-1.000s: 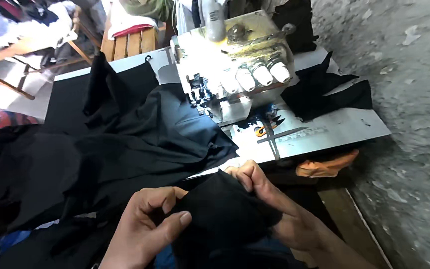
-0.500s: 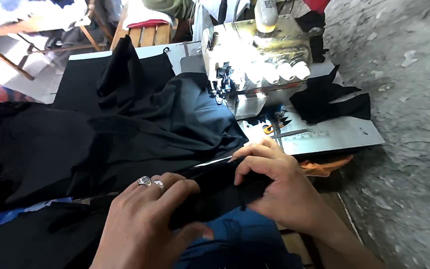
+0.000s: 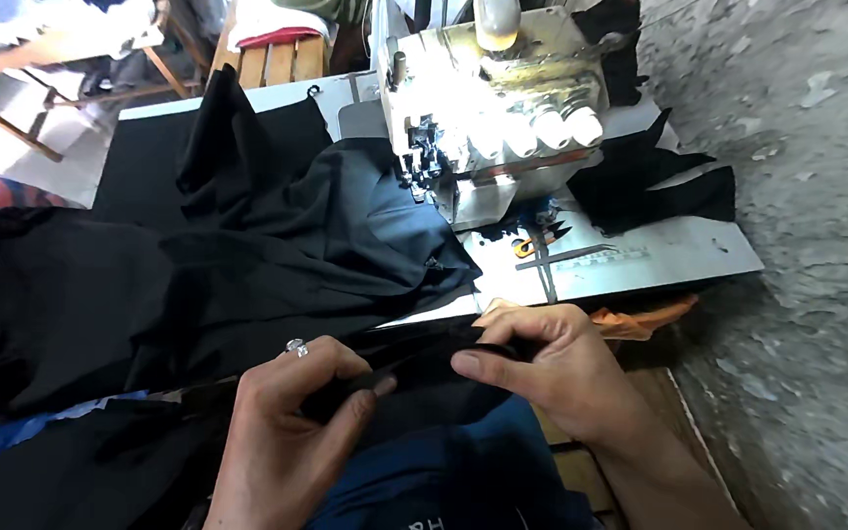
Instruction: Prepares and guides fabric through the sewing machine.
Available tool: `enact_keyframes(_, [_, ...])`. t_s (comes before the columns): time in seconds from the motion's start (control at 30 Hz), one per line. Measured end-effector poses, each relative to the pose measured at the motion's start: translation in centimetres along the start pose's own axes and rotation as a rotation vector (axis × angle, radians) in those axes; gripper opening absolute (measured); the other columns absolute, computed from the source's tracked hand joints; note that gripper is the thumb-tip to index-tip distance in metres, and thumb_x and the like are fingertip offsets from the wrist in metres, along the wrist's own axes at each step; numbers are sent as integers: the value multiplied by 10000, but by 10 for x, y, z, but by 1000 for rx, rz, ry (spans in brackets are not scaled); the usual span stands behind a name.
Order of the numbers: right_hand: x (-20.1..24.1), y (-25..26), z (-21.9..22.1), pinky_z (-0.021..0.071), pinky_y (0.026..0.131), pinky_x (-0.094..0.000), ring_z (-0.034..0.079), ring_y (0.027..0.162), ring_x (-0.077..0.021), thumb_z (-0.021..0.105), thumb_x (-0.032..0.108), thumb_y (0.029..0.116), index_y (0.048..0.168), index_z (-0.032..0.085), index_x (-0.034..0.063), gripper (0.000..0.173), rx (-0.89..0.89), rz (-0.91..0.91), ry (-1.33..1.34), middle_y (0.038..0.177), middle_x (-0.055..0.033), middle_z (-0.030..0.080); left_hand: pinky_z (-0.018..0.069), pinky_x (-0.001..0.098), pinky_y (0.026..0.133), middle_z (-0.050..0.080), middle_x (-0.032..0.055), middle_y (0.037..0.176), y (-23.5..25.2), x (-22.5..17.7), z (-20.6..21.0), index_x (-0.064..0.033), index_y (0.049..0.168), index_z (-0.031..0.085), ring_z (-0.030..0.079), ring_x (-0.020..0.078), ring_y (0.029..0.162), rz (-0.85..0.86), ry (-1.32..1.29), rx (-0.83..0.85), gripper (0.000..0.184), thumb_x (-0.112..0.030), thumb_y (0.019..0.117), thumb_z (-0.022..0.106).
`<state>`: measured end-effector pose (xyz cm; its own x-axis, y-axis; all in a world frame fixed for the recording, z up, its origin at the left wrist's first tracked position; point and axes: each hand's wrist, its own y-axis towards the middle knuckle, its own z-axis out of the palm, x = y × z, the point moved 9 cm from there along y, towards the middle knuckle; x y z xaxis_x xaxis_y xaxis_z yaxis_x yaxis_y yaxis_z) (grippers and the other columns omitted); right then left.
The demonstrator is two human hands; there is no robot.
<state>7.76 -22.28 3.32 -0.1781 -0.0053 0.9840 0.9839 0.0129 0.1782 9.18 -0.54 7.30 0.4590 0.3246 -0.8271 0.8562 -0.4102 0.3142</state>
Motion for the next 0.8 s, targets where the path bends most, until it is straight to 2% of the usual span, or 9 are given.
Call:
enact_keyframes(0.1, [-4,-1,-3,518,701,-145,641,788,3,856,214,821,715,721,119,197,-77,-4,2,775,58,708,539,133,698,710,-76,886,2,0,4,-127,936,720,651,-23,808,-19,6,-44,116,-241,935,740])
enact_keyframes(0.17, [-6,-2,-6,508,669,-139,627,759,3,879,181,782,693,670,130,233,-127,-5,18,749,63,676,600,159,765,743,-74,981,5,-1,6,-115,1106,708,698,4,866,-43,-3,-83,211,-157,907,762])
enact_keyframes(0.2, [-6,-3,-7,531,651,-138,638,734,0,896,150,753,709,647,133,253,-161,-3,38,747,58,674,599,161,742,740,-73,966,5,0,7,-110,1174,691,695,7,838,-57,20,-112,293,-140,894,767])
enact_keyframes(0.27, [-8,-3,-9,580,649,-152,669,706,-7,911,123,730,817,574,142,348,-202,17,49,766,56,687,595,163,745,740,-62,973,6,4,8,-104,1205,711,692,11,847,-71,85,-154,314,-165,901,763])
enact_keyframes(0.3, [-10,-1,-8,586,654,-157,675,711,-11,901,132,751,908,560,135,375,-192,50,37,787,58,691,600,169,775,749,-51,994,7,6,8,-106,1148,746,701,19,880,-65,95,-168,243,-174,915,756])
enact_keyframes(0.4, [-16,2,-3,588,671,-167,694,743,-44,854,178,824,1201,678,52,435,-95,120,45,855,26,740,563,135,760,712,-62,938,11,9,6,-108,1005,765,664,-2,858,-42,37,-185,109,-190,959,709])
enact_keyframes(0.53, [-17,4,1,586,738,-149,691,810,-8,792,156,893,982,776,68,126,-42,111,91,896,35,750,618,173,717,751,-45,952,13,10,9,-61,1020,741,712,29,808,-63,-99,-208,87,-103,968,686])
enact_keyframes(0.63, [-18,5,2,579,720,-153,682,792,-14,781,131,900,959,768,61,92,-45,113,130,880,27,741,628,191,655,761,-28,940,13,9,8,-47,1028,756,718,49,748,-80,-113,-230,101,-62,939,710])
enact_keyframes(0.8, [-21,4,2,582,718,-161,685,787,-25,783,127,892,948,784,60,87,-34,124,136,874,16,748,624,189,677,763,-24,955,14,9,7,-52,1028,763,719,51,777,-70,-70,-219,111,-64,924,727])
